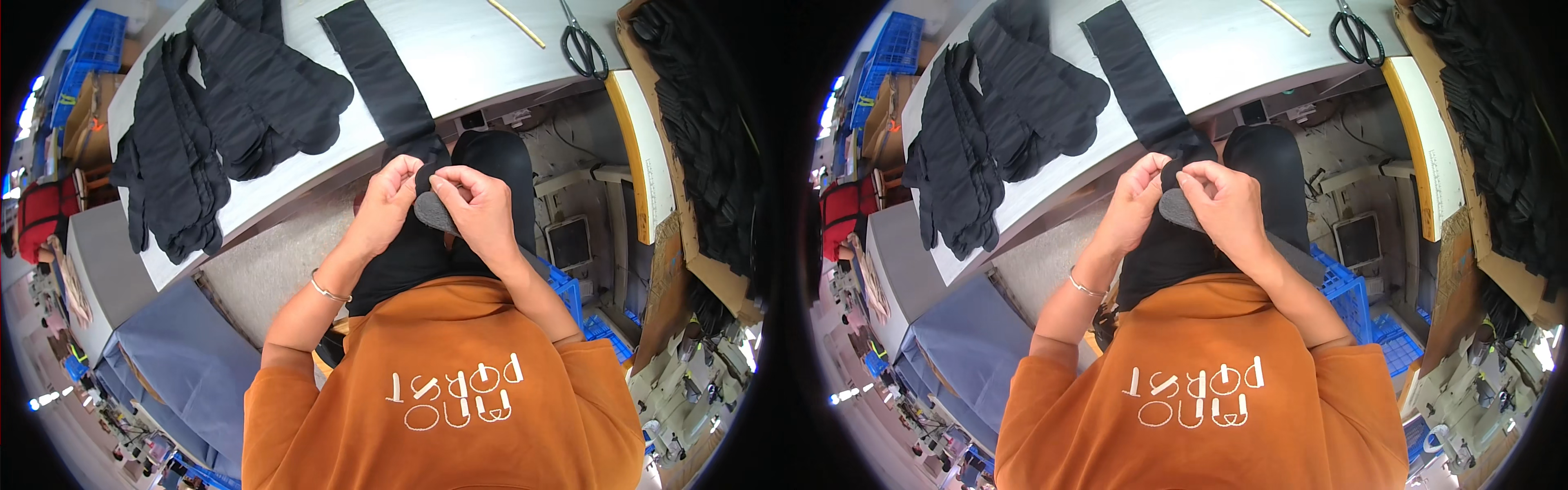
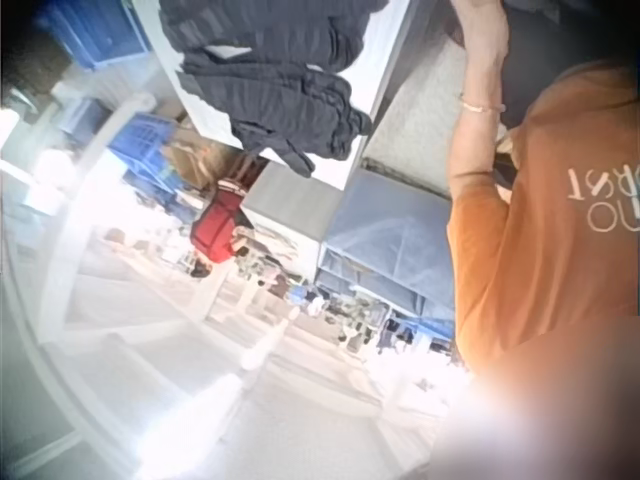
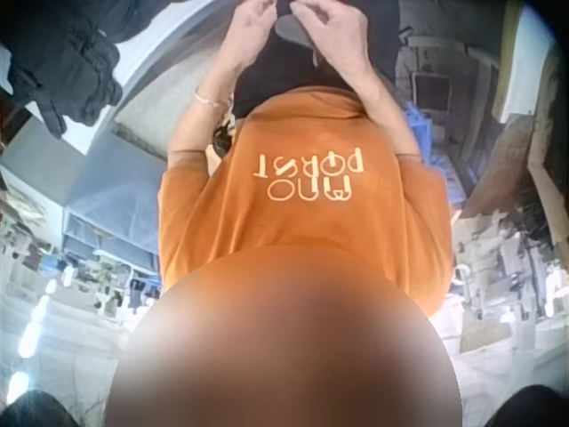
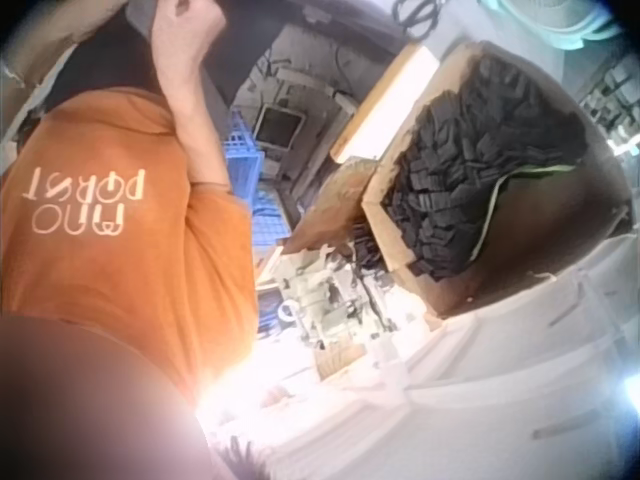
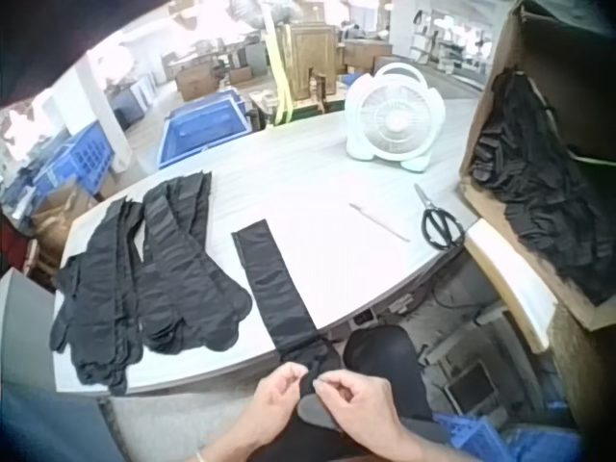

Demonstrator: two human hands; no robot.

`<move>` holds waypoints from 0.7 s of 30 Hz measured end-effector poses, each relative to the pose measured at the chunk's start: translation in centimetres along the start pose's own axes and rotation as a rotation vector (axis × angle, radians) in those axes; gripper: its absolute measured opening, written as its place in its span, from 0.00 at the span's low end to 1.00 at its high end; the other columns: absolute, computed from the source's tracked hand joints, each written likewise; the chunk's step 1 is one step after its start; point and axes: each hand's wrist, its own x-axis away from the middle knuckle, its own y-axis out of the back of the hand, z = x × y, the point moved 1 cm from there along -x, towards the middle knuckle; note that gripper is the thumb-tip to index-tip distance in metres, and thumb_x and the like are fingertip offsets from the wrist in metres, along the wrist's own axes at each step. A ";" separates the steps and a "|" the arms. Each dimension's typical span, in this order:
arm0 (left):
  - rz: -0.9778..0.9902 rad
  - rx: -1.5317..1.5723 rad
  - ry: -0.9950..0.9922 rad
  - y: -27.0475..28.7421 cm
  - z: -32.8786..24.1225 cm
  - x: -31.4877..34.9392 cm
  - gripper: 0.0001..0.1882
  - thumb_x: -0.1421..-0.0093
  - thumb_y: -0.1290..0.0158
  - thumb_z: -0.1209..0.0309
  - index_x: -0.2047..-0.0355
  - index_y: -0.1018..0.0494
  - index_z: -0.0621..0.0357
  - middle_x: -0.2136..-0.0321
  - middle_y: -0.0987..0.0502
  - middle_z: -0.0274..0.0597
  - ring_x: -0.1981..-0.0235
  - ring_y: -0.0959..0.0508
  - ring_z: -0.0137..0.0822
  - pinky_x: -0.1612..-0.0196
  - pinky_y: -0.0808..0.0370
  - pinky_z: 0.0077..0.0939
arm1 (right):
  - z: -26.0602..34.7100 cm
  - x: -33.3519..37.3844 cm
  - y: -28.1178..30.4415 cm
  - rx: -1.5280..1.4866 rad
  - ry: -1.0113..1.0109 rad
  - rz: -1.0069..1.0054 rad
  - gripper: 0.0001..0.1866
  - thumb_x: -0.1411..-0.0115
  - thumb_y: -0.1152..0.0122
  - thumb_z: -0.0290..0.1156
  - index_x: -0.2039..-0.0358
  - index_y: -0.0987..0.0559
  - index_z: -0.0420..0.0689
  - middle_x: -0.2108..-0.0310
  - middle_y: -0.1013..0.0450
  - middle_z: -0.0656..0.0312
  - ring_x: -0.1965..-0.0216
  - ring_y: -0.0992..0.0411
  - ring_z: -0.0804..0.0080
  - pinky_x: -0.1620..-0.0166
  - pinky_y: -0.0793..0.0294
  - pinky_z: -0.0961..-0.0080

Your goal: Attaching velcro straps to black fabric sleeves in a workshop environment.

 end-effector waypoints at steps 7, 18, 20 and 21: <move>-0.102 -0.312 -0.195 -0.9 0.7 -0.1 0.02 0.31 0.52 0.75 0.62 0.32 0.61 0.70 0.33 0.27 0.69 0.35 0.18 0.65 0.33 0.14 | 0.2 -0.1 0.5 0.100 0.013 -0.041 0.05 0.46 0.35 0.26 0.70 0.18 0.38 0.79 0.21 0.57 0.80 0.24 0.77 0.74 0.28 0.80; -0.055 -0.103 -0.046 -0.7 0.5 -0.3 0.05 0.30 0.52 0.71 0.61 0.31 0.61 0.71 0.32 0.26 0.71 0.34 0.20 0.67 0.34 0.15 | -0.5 -0.2 0.6 0.067 0.057 -0.046 0.02 0.45 0.38 0.23 0.72 0.21 0.37 0.81 0.28 0.72 0.80 0.36 0.92 0.77 0.40 0.87; -0.029 -0.303 -0.180 -0.7 0.5 -0.4 0.05 0.30 0.52 0.71 0.61 0.30 0.60 0.71 0.31 0.25 0.70 0.34 0.17 0.67 0.34 0.14 | -0.6 -0.1 0.4 0.067 0.059 -0.055 0.02 0.45 0.38 0.22 0.72 0.21 0.37 0.81 0.28 0.72 0.80 0.36 0.92 0.77 0.40 0.87; -0.029 -0.303 -0.180 -0.6 0.5 -0.3 0.05 0.30 0.52 0.71 0.61 0.30 0.60 0.71 0.31 0.25 0.70 0.34 0.17 0.67 0.34 0.14 | -0.6 -0.1 0.3 0.077 0.063 -0.059 0.02 0.46 0.38 0.22 0.72 0.21 0.38 0.81 0.28 0.72 0.80 0.37 0.92 0.77 0.40 0.87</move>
